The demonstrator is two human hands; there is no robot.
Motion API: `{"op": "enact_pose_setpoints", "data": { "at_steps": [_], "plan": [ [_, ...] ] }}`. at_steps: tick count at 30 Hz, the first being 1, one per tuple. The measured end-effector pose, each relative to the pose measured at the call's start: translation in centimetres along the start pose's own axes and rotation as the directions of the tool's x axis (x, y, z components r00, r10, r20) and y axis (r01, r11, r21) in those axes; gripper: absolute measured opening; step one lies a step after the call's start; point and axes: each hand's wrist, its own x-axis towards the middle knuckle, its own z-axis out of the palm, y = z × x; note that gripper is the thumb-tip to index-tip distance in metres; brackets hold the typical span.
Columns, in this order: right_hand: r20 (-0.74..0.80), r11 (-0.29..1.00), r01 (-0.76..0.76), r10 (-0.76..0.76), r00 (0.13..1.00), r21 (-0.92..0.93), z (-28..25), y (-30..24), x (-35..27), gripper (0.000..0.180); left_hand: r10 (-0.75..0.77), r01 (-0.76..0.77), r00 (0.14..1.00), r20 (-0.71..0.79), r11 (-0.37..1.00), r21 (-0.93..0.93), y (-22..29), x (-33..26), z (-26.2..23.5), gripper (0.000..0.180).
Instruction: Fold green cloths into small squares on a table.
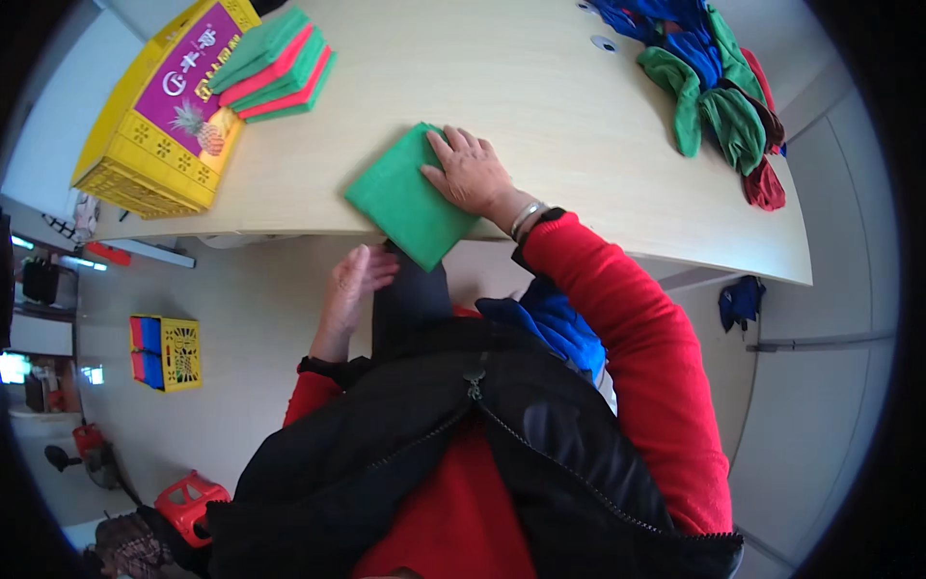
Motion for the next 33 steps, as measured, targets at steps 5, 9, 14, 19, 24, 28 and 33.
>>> {"op": "enact_pose_setpoints", "data": {
  "at_steps": [5, 9, 14, 19, 24, 28, 33],
  "plan": [
    [0.016, 1.000, 0.003, -0.004, 1.000, 0.012, -0.6, -2.9, -1.2, 0.063, -0.066, 0.126, 0.984, 0.165, 0.915, -0.383, 0.5, -1.0, 2.0, 0.054],
    [-0.014, 0.998, 0.050, -0.050, 0.999, 0.033, -0.4, -4.5, -1.8, 0.063, -0.081, 0.138, 0.987, 0.142, 0.874, -0.467, 2.7, -1.2, 2.2, 0.053],
    [-0.010, 0.985, 0.109, -0.109, 0.994, 0.137, -1.2, -5.3, -2.7, 0.060, -0.191, 0.201, 0.979, 0.073, 0.829, -0.522, 5.1, -1.9, 3.2, 0.049],
    [-0.076, 0.877, 0.044, -0.009, 0.997, 0.478, -3.7, -2.0, -3.0, 0.054, -0.147, 0.119, 0.989, -0.029, 0.889, -0.441, 6.9, -0.8, 3.0, 0.048],
    [-0.260, 0.944, -0.006, 0.096, 0.961, 0.328, -5.5, 1.8, -6.7, 0.050, -0.145, 0.080, 0.974, -0.174, 0.940, -0.332, 16.5, 1.4, 1.9, 0.051],
    [-0.290, 0.985, -0.006, 0.056, 0.955, 0.170, -5.3, 3.5, -8.7, 0.049, 0.095, -0.138, 0.973, -0.209, 0.969, -0.205, 26.1, 7.1, 0.3, 0.046],
    [-0.177, 0.998, -0.058, 0.061, 0.982, 0.023, -6.3, 5.1, -8.3, 0.051, 0.303, -0.333, 0.940, -0.155, 0.911, -0.243, 37.0, 17.8, -2.5, 0.041]
  ]
}}
